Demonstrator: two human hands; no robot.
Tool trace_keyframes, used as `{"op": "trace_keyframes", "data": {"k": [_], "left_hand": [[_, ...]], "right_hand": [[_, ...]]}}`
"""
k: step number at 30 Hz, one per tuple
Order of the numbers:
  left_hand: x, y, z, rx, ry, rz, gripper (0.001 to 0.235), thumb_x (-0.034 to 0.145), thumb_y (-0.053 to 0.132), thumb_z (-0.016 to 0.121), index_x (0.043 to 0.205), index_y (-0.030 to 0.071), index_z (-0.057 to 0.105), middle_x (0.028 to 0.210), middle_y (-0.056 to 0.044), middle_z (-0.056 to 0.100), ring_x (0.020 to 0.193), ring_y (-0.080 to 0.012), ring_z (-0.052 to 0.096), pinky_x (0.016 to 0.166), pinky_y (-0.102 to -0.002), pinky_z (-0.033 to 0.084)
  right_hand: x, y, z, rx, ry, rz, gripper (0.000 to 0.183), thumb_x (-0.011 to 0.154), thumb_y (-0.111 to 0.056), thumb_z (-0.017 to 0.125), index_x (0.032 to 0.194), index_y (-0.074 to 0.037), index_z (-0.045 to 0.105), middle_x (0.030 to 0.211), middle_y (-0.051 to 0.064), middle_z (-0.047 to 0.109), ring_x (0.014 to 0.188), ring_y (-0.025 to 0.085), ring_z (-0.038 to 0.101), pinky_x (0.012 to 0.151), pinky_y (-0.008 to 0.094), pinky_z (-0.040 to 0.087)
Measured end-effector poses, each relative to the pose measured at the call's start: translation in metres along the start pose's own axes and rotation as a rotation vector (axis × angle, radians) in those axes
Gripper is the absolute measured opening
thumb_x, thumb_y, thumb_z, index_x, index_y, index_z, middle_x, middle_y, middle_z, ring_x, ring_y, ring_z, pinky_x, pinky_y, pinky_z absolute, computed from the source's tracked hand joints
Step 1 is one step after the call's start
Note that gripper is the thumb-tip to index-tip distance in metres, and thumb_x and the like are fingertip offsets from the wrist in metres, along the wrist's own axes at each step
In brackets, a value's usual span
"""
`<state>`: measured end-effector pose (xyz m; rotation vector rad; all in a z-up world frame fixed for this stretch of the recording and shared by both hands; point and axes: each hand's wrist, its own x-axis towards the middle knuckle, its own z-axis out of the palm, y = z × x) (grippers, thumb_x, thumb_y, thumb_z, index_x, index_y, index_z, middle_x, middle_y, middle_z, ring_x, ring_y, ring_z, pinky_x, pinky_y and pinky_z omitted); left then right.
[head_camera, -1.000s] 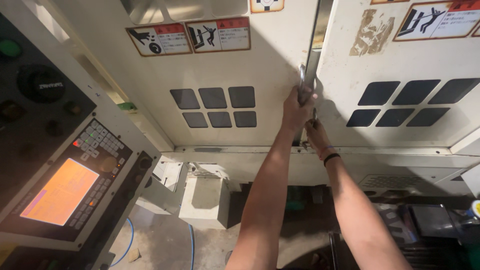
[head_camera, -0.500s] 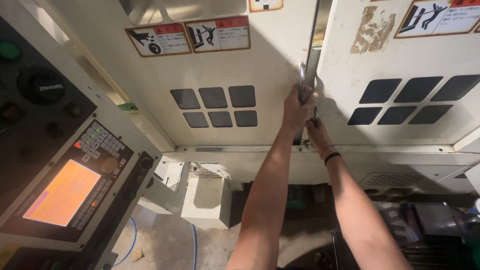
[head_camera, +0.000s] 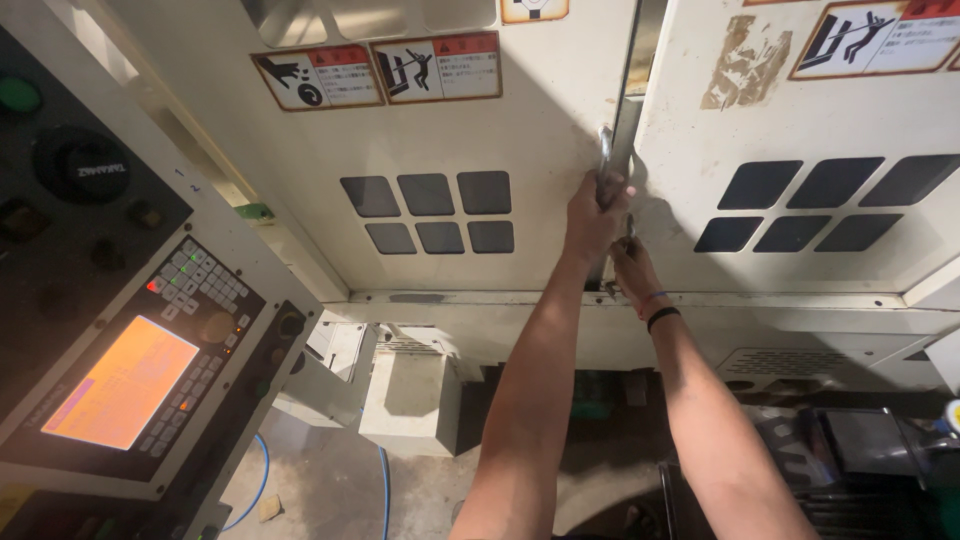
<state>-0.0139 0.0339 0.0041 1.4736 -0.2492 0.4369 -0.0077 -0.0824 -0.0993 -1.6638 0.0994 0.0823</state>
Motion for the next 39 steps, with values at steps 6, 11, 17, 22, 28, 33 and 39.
{"op": "trace_keyframes", "data": {"k": [6, 11, 17, 22, 28, 33, 39], "left_hand": [[-0.001, 0.005, -0.001, -0.040, -0.034, -0.081, 0.027, 0.092, 0.018, 0.073, 0.111, 0.004, 0.059, 0.078, 0.001, 0.060, 0.068, -0.0084, 0.055, 0.061, -0.027, 0.048], [0.000, 0.004, -0.001, 0.006, -0.034, -0.044, 0.027, 0.094, 0.018, 0.073, 0.112, 0.004, 0.059, 0.077, 0.000, 0.057, 0.068, -0.0082, 0.054, 0.062, -0.027, 0.048], [0.002, -0.005, 0.001, -0.009, -0.011, -0.006, 0.028, 0.092, 0.017, 0.075, 0.111, 0.003, 0.060, 0.078, -0.001, 0.058, 0.070, -0.0089, 0.054, 0.064, -0.028, 0.049], [0.003, -0.009, 0.001, 0.016, 0.009, 0.028, 0.028, 0.091, 0.018, 0.075, 0.110, 0.003, 0.060, 0.083, -0.002, 0.065, 0.073, -0.0094, 0.059, 0.066, -0.028, 0.051], [0.002, -0.005, 0.000, 0.055, 0.012, 0.022, 0.027, 0.092, 0.019, 0.075, 0.109, 0.002, 0.061, 0.083, -0.005, 0.066, 0.073, -0.0107, 0.060, 0.067, -0.029, 0.052], [0.001, -0.002, -0.001, 0.054, -0.001, 0.002, 0.028, 0.092, 0.019, 0.075, 0.111, 0.003, 0.061, 0.083, -0.005, 0.064, 0.073, -0.0111, 0.059, 0.068, -0.029, 0.052], [0.002, -0.002, 0.000, 0.023, -0.004, 0.007, 0.029, 0.092, 0.020, 0.075, 0.111, 0.003, 0.061, 0.085, -0.005, 0.065, 0.076, -0.0105, 0.060, 0.071, -0.029, 0.052]], "right_hand": [[-0.001, -0.002, -0.001, -0.027, -0.007, 0.007, 0.024, 0.100, -0.032, 0.052, 0.106, -0.009, 0.048, 0.069, -0.002, 0.041, 0.050, 0.009, 0.036, 0.042, 0.030, 0.029], [0.000, 0.000, -0.001, -0.043, -0.029, -0.017, 0.025, 0.102, -0.034, 0.052, 0.108, -0.009, 0.049, 0.072, -0.002, 0.041, 0.054, 0.008, 0.038, 0.045, 0.028, 0.034], [0.005, 0.009, -0.002, 0.014, -0.012, -0.024, 0.025, 0.099, -0.033, 0.053, 0.107, -0.010, 0.051, 0.072, -0.002, 0.044, 0.054, 0.009, 0.041, 0.045, 0.029, 0.036], [0.009, 0.016, -0.001, 0.019, 0.002, -0.043, 0.023, 0.099, -0.031, 0.054, 0.105, -0.009, 0.051, 0.073, -0.002, 0.045, 0.055, 0.009, 0.041, 0.045, 0.028, 0.034], [0.003, 0.007, 0.000, 0.043, -0.002, 0.000, 0.021, 0.099, -0.030, 0.052, 0.107, -0.010, 0.051, 0.070, -0.002, 0.042, 0.050, 0.009, 0.036, 0.042, 0.029, 0.027], [-0.005, -0.003, 0.000, 0.029, -0.017, 0.024, 0.022, 0.100, -0.029, 0.051, 0.111, -0.010, 0.051, 0.069, -0.004, 0.041, 0.050, 0.007, 0.034, 0.041, 0.028, 0.026], [-0.007, -0.007, 0.001, 0.000, -0.008, 0.033, 0.022, 0.101, -0.029, 0.051, 0.109, -0.009, 0.049, 0.069, -0.002, 0.040, 0.050, 0.008, 0.034, 0.042, 0.029, 0.026]]}}
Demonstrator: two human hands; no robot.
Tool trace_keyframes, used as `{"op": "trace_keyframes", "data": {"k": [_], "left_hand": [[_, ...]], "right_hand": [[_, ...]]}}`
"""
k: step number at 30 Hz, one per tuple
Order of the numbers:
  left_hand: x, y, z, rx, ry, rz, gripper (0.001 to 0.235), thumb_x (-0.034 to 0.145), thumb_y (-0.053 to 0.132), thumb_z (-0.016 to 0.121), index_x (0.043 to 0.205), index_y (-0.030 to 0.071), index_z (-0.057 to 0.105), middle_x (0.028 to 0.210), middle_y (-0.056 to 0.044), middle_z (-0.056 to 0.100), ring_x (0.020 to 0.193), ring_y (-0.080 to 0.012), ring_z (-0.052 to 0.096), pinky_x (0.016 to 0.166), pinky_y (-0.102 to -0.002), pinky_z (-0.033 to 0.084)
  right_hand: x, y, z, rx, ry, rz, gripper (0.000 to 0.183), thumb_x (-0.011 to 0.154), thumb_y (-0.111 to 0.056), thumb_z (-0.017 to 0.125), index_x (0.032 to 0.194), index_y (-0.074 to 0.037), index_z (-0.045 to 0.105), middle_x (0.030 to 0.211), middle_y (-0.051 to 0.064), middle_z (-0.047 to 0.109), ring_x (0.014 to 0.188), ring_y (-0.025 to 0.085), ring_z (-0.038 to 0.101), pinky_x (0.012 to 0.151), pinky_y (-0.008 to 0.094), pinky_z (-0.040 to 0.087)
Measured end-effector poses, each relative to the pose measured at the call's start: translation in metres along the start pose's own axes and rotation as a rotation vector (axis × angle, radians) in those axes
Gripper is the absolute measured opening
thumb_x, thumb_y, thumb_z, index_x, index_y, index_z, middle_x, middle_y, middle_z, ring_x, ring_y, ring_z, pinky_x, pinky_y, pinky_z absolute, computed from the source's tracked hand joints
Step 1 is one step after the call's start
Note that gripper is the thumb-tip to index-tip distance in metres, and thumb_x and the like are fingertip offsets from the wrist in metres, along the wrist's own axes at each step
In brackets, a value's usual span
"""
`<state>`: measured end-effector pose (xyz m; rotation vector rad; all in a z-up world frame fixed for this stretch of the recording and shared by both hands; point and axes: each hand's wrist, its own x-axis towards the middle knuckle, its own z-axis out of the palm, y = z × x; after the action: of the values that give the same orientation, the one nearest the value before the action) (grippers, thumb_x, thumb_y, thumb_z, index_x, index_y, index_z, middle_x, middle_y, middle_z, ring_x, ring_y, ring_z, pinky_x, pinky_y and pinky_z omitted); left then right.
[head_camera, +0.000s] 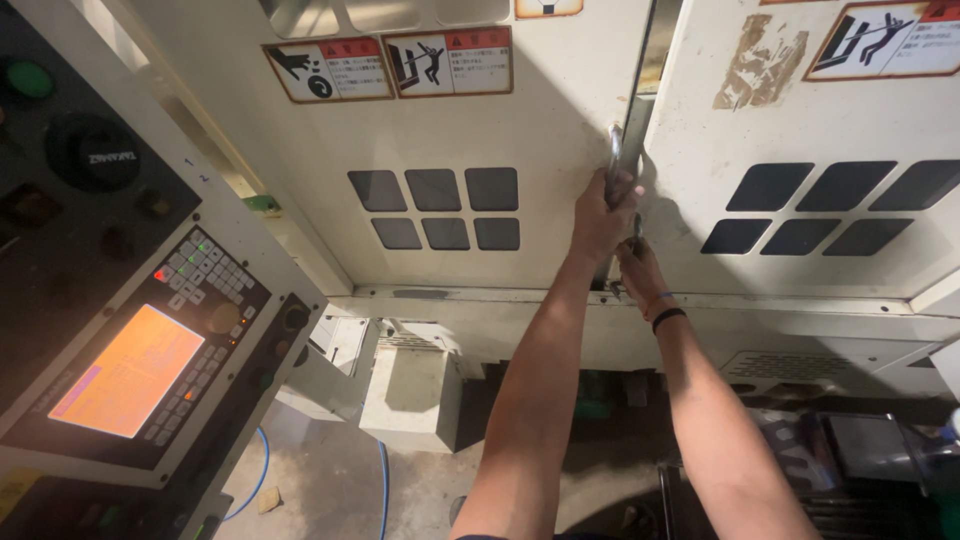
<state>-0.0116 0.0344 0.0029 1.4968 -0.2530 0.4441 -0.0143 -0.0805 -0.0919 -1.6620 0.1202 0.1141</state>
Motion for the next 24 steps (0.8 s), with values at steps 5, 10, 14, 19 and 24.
{"op": "trace_keyframes", "data": {"k": [5, 10, 14, 19, 24], "left_hand": [[-0.001, 0.003, -0.002, 0.046, -0.005, -0.012, 0.029, 0.092, 0.020, 0.075, 0.111, 0.003, 0.062, 0.087, -0.005, 0.068, 0.078, -0.0107, 0.063, 0.072, -0.029, 0.053], [-0.001, 0.003, 0.000, 0.022, 0.014, 0.001, 0.028, 0.091, 0.019, 0.075, 0.110, 0.003, 0.061, 0.085, -0.006, 0.068, 0.076, -0.0118, 0.063, 0.071, -0.030, 0.054], [0.000, 0.000, 0.001, 0.069, 0.015, -0.031, 0.027, 0.092, 0.019, 0.076, 0.110, 0.003, 0.063, 0.080, -0.008, 0.062, 0.072, -0.0143, 0.056, 0.068, -0.032, 0.051], [0.001, 0.000, 0.001, 0.093, 0.025, 0.026, 0.028, 0.091, 0.019, 0.077, 0.109, 0.005, 0.062, 0.081, -0.003, 0.064, 0.072, -0.0121, 0.059, 0.068, -0.029, 0.052], [-0.001, 0.003, 0.001, 0.013, 0.012, -0.010, 0.028, 0.091, 0.018, 0.075, 0.111, 0.006, 0.060, 0.080, -0.002, 0.061, 0.072, -0.0112, 0.057, 0.066, -0.029, 0.051]], "right_hand": [[0.003, 0.004, -0.001, -0.029, 0.007, -0.011, 0.021, 0.101, -0.031, 0.051, 0.106, -0.011, 0.050, 0.070, -0.002, 0.042, 0.051, 0.008, 0.035, 0.043, 0.030, 0.028], [0.013, 0.018, -0.003, 0.009, 0.007, -0.046, 0.024, 0.100, -0.033, 0.053, 0.105, -0.009, 0.049, 0.072, -0.002, 0.043, 0.053, 0.009, 0.038, 0.043, 0.029, 0.031], [0.025, 0.032, -0.004, 0.061, -0.006, -0.095, 0.024, 0.099, -0.031, 0.055, 0.106, -0.009, 0.052, 0.075, -0.002, 0.045, 0.058, 0.008, 0.041, 0.046, 0.028, 0.036], [0.039, 0.047, -0.006, 0.019, 0.029, -0.129, 0.022, 0.099, -0.028, 0.055, 0.105, -0.007, 0.056, 0.078, -0.001, 0.050, 0.062, 0.010, 0.045, 0.049, 0.029, 0.038], [0.043, 0.052, -0.006, 0.030, 0.005, -0.124, 0.022, 0.098, -0.027, 0.053, 0.105, -0.006, 0.054, 0.085, 0.003, 0.051, 0.064, 0.013, 0.050, 0.049, 0.031, 0.045]]}}
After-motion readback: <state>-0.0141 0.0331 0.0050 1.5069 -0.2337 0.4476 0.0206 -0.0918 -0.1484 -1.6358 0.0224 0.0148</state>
